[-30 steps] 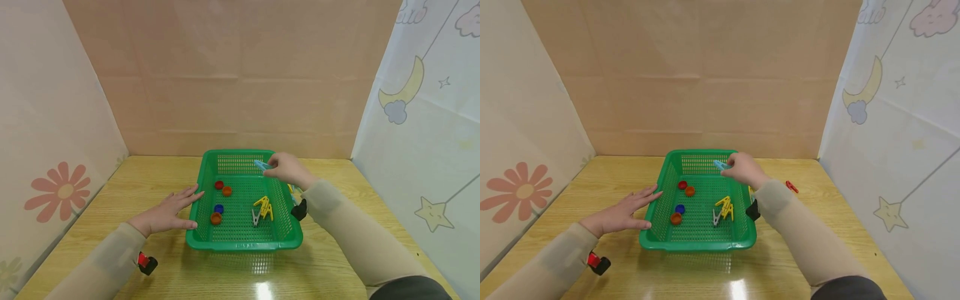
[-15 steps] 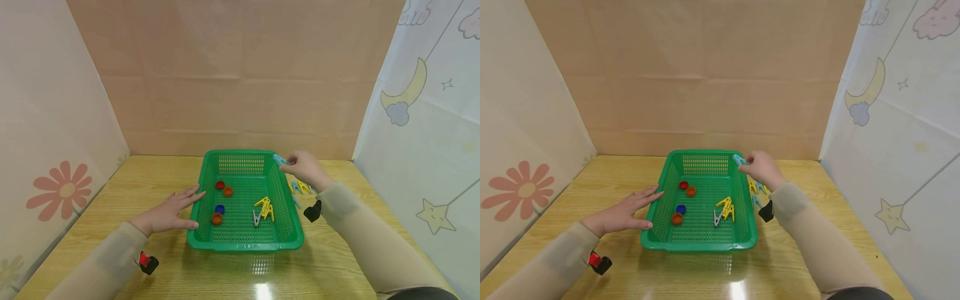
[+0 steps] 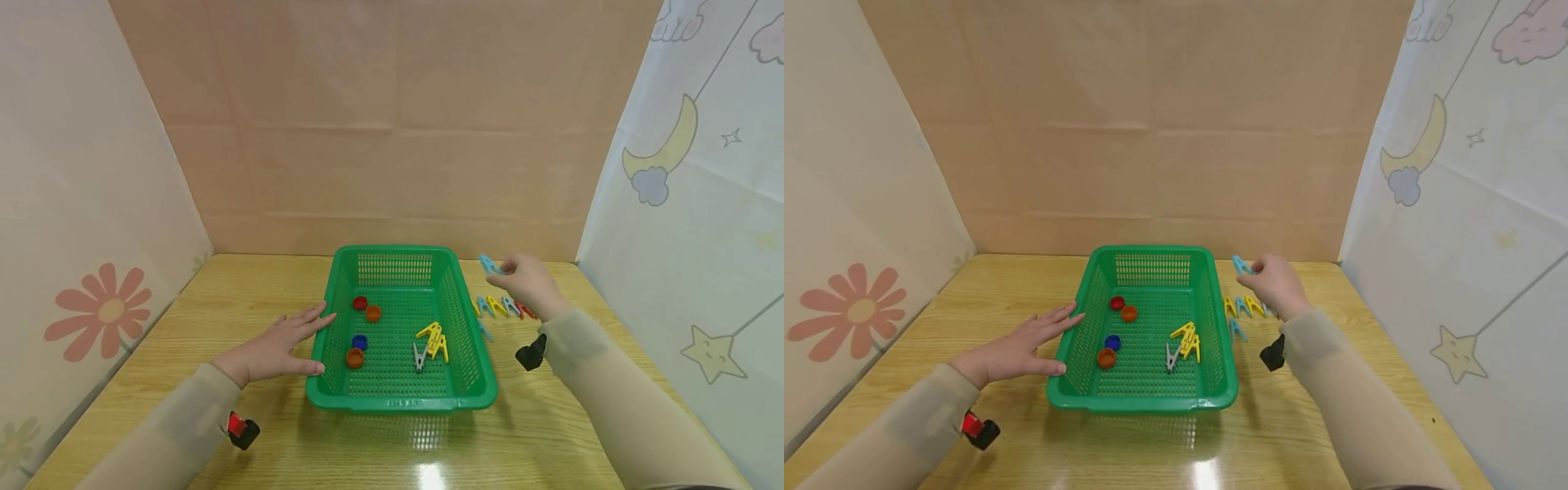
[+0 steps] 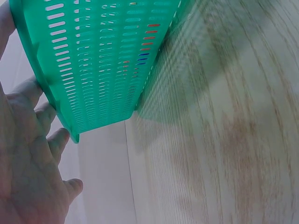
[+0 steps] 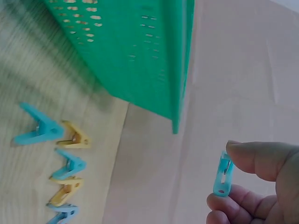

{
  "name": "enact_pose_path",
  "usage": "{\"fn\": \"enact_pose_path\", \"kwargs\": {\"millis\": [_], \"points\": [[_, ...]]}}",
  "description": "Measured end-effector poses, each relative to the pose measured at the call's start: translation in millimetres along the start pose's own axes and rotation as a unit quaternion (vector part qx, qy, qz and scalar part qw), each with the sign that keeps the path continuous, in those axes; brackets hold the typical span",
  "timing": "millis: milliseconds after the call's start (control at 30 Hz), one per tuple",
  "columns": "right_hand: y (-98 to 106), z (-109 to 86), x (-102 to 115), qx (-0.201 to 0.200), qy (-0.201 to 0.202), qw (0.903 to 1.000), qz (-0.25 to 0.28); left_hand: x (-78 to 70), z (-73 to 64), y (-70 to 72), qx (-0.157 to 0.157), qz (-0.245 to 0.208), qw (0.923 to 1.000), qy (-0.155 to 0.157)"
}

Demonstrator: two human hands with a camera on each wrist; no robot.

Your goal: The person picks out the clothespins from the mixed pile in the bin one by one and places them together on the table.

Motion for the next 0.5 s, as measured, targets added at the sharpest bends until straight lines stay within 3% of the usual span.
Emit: {"fn": "enact_pose_path", "kwargs": {"millis": [500], "points": [[-37,-2.0,-57,0.038,-0.057,0.9976,-0.003,-0.6,-0.7,0.0,0.000,0.001,1.0000,-0.002]]}}
Point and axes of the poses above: each hand's wrist, its own z-axis towards the middle knuckle, its own y-axis out of the back of the hand, x = y × z, the point moved 7 cm from there along z, towards the middle knuckle, and after that the axes turned 9 degrees about x, right-handed, at the moved point
